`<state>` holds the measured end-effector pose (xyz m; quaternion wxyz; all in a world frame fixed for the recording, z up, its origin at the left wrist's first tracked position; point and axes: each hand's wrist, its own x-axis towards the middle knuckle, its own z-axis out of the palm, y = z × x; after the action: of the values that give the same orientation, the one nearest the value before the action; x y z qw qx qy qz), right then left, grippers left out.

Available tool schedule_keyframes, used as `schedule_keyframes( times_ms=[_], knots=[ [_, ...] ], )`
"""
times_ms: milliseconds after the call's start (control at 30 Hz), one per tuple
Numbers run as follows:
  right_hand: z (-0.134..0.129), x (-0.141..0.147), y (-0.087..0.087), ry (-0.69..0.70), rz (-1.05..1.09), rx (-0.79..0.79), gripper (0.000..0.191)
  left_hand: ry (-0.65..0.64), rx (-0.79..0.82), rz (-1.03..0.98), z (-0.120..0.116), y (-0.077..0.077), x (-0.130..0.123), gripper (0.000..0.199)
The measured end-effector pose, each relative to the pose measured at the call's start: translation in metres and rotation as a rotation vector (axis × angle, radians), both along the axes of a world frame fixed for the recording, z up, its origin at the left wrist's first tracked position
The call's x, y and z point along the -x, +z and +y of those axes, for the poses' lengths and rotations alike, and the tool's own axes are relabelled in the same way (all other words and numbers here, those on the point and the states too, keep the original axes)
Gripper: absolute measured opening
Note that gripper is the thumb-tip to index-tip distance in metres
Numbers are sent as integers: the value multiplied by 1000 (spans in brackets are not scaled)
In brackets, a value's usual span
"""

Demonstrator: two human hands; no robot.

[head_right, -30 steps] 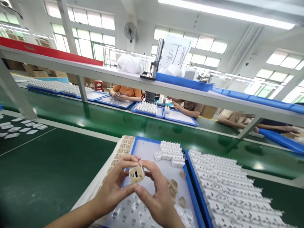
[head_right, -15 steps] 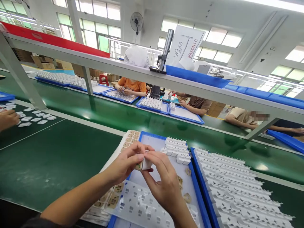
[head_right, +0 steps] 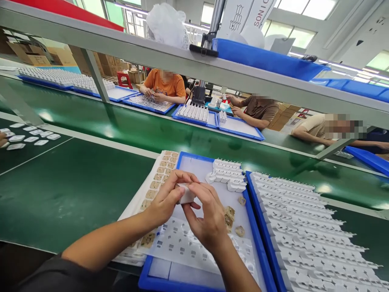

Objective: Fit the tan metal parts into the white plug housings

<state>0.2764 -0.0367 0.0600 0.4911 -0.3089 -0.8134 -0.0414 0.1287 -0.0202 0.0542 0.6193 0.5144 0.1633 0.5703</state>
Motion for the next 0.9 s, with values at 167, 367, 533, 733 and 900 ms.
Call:
schedule_keyframes(
  times_ms=[167,367,533,733,900],
  knots=[
    [2,0,-6,-12,1,17,55,-35,171,-62,0,-2,-6,12],
    [11,0,-14,-31,-1,2,47,-13,245,-160,12,-9,-11,13],
    [14,0,-17,-59,37,6,45,-10,225,-68,11,-7,-10,21],
    [14,0,-19,-58,27,-20,44,-5,259,-122,11,-8,-12,18],
    [16,0,-20,-59,31,-12,42,-30,264,-163,16,-11,-12,21]
  ],
)
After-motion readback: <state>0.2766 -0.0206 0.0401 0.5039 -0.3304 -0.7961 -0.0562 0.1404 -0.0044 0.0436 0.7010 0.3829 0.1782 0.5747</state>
